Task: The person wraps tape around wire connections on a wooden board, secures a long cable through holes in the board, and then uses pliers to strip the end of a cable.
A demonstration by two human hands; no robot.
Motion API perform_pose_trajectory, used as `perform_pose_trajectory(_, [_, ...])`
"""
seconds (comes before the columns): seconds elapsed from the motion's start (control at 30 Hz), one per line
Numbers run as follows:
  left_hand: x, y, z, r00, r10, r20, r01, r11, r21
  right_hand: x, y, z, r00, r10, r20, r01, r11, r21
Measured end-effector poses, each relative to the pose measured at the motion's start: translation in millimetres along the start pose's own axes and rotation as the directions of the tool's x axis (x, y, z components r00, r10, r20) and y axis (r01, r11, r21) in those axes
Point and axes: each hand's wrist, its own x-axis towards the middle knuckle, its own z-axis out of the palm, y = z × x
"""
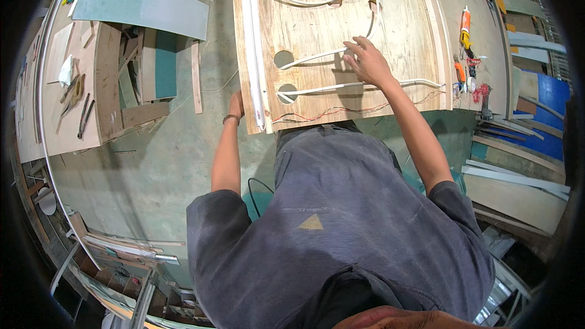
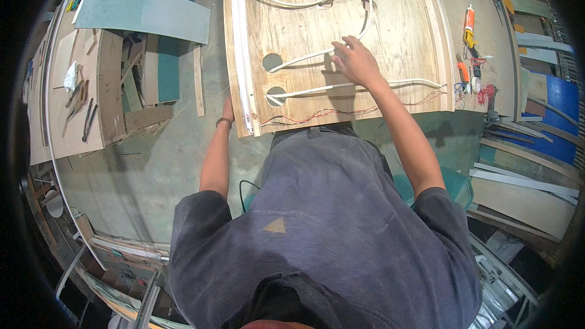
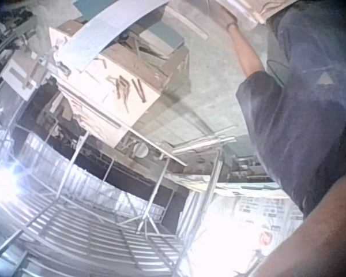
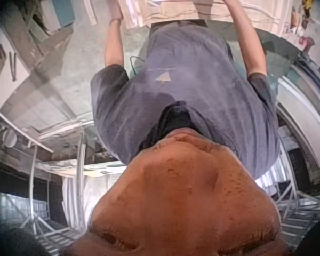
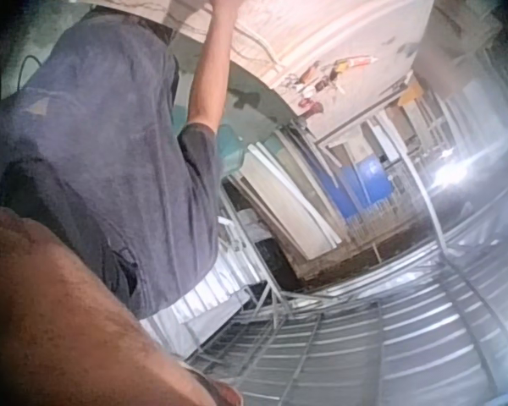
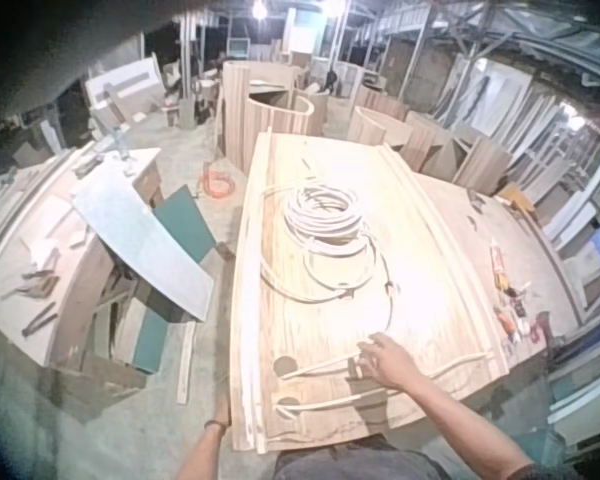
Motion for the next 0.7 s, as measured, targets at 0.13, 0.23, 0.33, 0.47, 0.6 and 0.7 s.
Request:
perform_pose_trajectory(0.13, [-37,47,-6,0.999,0.053,-0.005,-0.050,0.977,0.209,-5,-7,1,0.985,0.137,0.106,-0.150,0.981,0.126])
perform_pose_trajectory(0.23, [-46,43,-2,0.990,0.133,-0.055,-0.117,0.966,0.232,-6,2,22,0.996,0.083,-0.028,-0.081,0.995,0.057])
perform_pose_trajectory(0.33, [-36,-24,15,0.979,-0.093,-0.181,0.042,0.963,-0.267,4,-5,26,0.997,0.078,-0.025,-0.075,0.989,0.124])
perform_pose_trajectory(0.47, [-40,-32,26,0.925,-0.361,0.120,0.343,0.656,-0.672,-5,1,37,0.990,0.139,0.006,-0.139,0.980,0.141])
perform_pose_trajectory(0.6, [-53,28,31,0.855,-0.457,0.244,0.440,0.391,-0.808,-18,15,45,0.985,0.173,0.009,-0.173,0.971,0.163])
perform_pose_trajectory(0.7, [-57,29,37,0.859,-0.481,0.176,0.380,0.369,-0.848,-17,17,43,0.988,0.157,0.003,-0.155,0.971,0.179])
